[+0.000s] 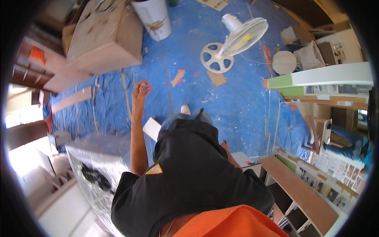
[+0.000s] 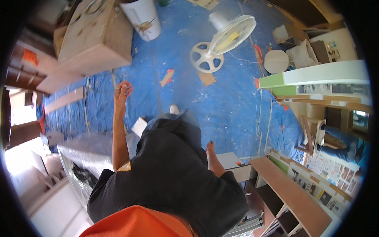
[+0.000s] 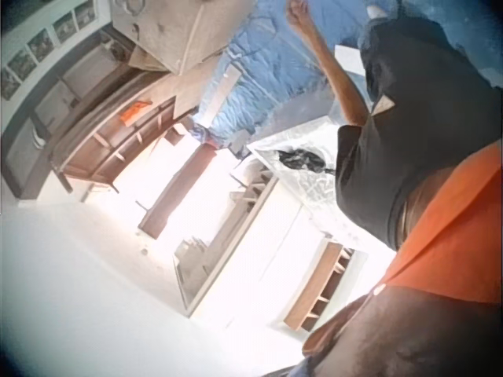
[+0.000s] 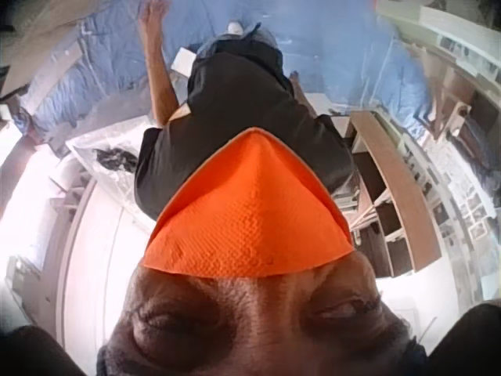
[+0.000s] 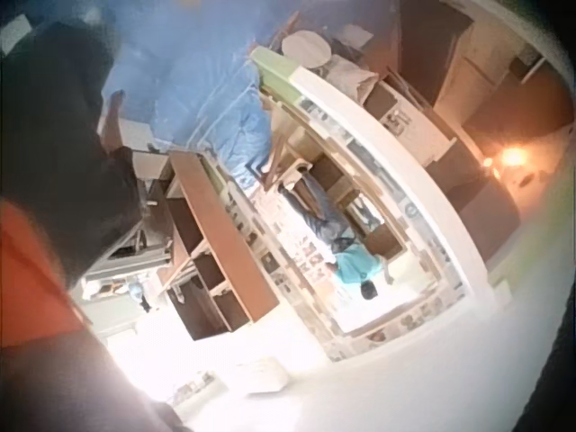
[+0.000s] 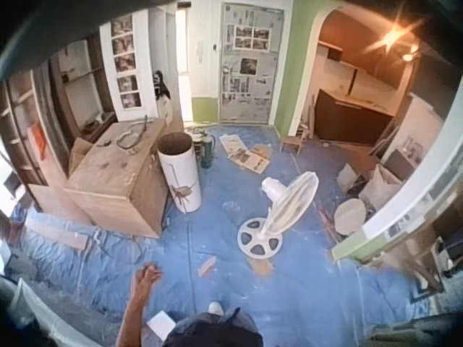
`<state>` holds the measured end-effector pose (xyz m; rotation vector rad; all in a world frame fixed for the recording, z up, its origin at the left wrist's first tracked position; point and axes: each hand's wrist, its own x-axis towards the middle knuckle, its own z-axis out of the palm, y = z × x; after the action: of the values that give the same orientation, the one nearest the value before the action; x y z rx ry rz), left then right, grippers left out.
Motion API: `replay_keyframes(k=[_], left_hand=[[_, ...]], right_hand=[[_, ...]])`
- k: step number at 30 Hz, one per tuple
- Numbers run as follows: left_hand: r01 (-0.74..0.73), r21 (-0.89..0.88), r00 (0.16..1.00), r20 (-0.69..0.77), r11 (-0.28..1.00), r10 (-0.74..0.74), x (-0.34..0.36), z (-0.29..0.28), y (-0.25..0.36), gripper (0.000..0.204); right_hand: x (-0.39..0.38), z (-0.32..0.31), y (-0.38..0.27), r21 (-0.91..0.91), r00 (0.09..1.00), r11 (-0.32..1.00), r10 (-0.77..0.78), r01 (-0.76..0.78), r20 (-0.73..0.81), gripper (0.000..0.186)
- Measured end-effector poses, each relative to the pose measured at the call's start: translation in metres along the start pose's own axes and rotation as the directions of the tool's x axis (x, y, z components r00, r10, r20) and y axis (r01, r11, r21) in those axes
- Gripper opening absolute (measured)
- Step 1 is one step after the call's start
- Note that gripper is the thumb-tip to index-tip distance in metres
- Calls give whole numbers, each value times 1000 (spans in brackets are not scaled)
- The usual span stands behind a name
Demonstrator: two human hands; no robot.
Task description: The person cleans the inside of a white kitchen cabinet using a cloth and a sanding block. They wipe the interior surfaces, sand the edges, and repeatedly switch between wiping and sanding while standing in a renovation site.
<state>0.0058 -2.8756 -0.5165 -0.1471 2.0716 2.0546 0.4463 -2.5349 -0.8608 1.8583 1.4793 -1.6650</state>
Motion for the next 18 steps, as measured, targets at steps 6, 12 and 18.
replay_keyframes(k=[6, 12, 18], left_hand=[[-223, 149, 881, 453, 963, 133, 207, 99, 85, 33], [-268, 278, 804, 593, 922, 55, 397, 173, 85, 32], [-165, 318, 851, 524, 934, -28, 564, 205, 121, 33]], right_hand=[[-8, 140, -320, 90, 673, 684, -729, 724, 123, 54], [-18, 310, -710, 265, 269, 361, -907, 894, 324, 51], [11, 411, -955, 215, 286, 390, -873, 895, 395, 54]])
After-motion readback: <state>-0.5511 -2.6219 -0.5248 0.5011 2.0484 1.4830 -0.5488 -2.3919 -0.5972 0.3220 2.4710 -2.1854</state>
